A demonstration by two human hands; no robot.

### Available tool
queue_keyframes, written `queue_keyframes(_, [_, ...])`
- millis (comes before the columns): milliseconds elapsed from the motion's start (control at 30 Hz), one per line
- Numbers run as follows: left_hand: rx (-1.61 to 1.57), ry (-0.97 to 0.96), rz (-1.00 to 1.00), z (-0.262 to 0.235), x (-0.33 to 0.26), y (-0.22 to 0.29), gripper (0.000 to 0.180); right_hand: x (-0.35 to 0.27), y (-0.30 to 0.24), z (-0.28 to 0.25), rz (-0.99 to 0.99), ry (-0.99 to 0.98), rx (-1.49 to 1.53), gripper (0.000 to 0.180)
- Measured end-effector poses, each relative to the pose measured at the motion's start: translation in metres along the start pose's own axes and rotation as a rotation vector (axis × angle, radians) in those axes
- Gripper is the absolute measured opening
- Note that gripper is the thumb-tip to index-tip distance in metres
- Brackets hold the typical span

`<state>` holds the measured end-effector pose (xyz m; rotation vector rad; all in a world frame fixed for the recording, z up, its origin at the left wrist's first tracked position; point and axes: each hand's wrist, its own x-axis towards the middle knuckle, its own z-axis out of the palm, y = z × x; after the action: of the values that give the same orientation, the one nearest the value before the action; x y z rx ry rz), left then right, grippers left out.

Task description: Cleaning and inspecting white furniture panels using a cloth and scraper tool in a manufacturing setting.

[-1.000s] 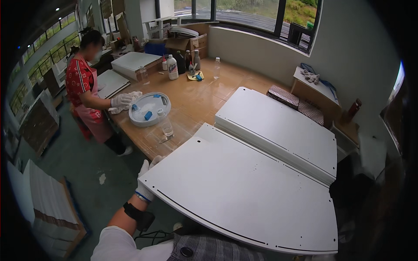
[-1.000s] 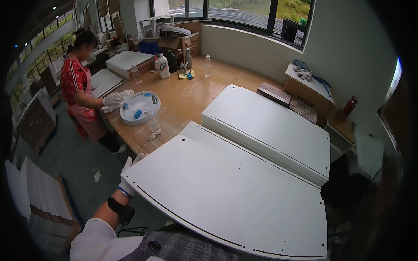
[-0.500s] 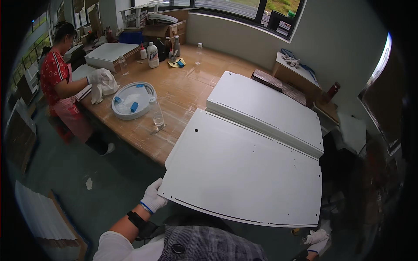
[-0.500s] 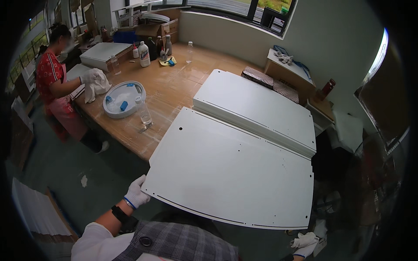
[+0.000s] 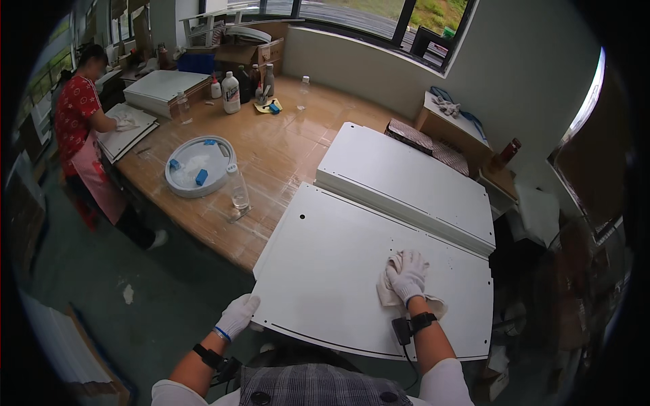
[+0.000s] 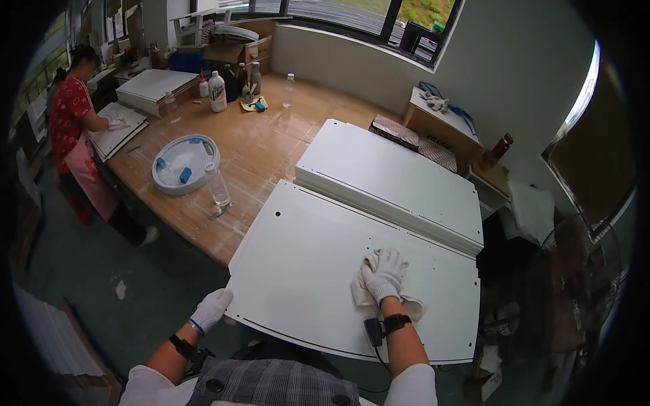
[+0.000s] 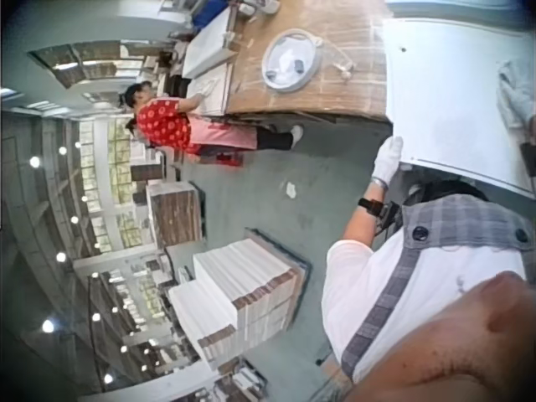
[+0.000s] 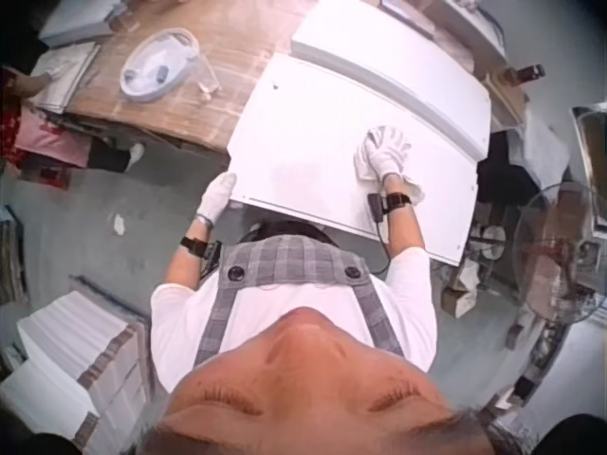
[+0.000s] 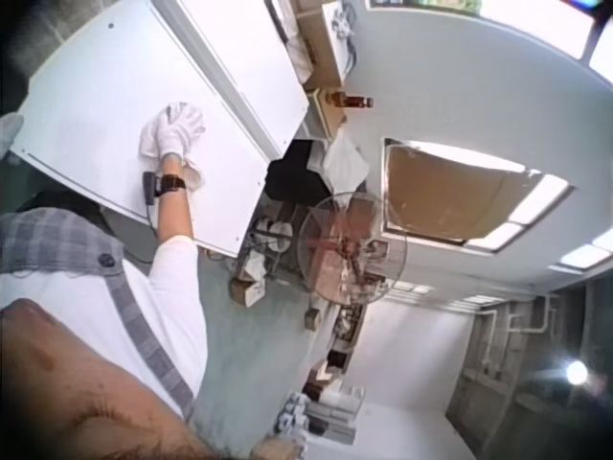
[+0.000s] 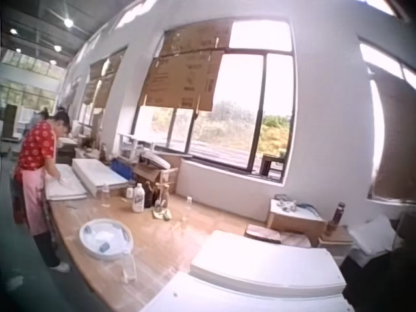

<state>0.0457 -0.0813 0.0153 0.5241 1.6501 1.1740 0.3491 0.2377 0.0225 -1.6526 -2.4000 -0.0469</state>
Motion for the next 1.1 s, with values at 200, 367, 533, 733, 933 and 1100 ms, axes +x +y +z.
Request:
queue_keyframes(200, [0.279, 0.14, 0.019, 0.007, 0.007, 0.004, 0.042, 0.09, -0.186, 0.014, -0.39, -0.164, 0.212, 0.049])
queue_keyframes(367, [0.204, 0.201, 0.001, 0.003, 0.005, -0.008, 0.044, 0.075, -0.228, 0.038, -0.637, 0.066, 0.257, 0.054])
queue_keyframes(533, [0.253, 0.253, 0.003, 0.0, 0.003, -0.02, 0.045, 0.048, -0.124, -0.008, -0.552, -0.201, 0.266, 0.067])
queue_keyframes(733, [-0.239, 0.065, -0.062, 0.005, 0.001, -0.016, 0.046, 0.05, -0.007, 0.006, 0.264, -0.026, 0.038, 0.066])
queue_keyframes(933, [-0.541, -0.154, -0.209, 0.0, 0.015, -0.002, 0.051, -0.023, -0.163, 0.0, -0.406, 0.041, 0.176, 0.06])
queue_keyframes(1100, [-1.0, -0.351, -0.351, -0.029, 0.029, -0.018, 0.059, -0.141, -0.258, -0.041, -1.295, -0.388, 0.515, 0.053])
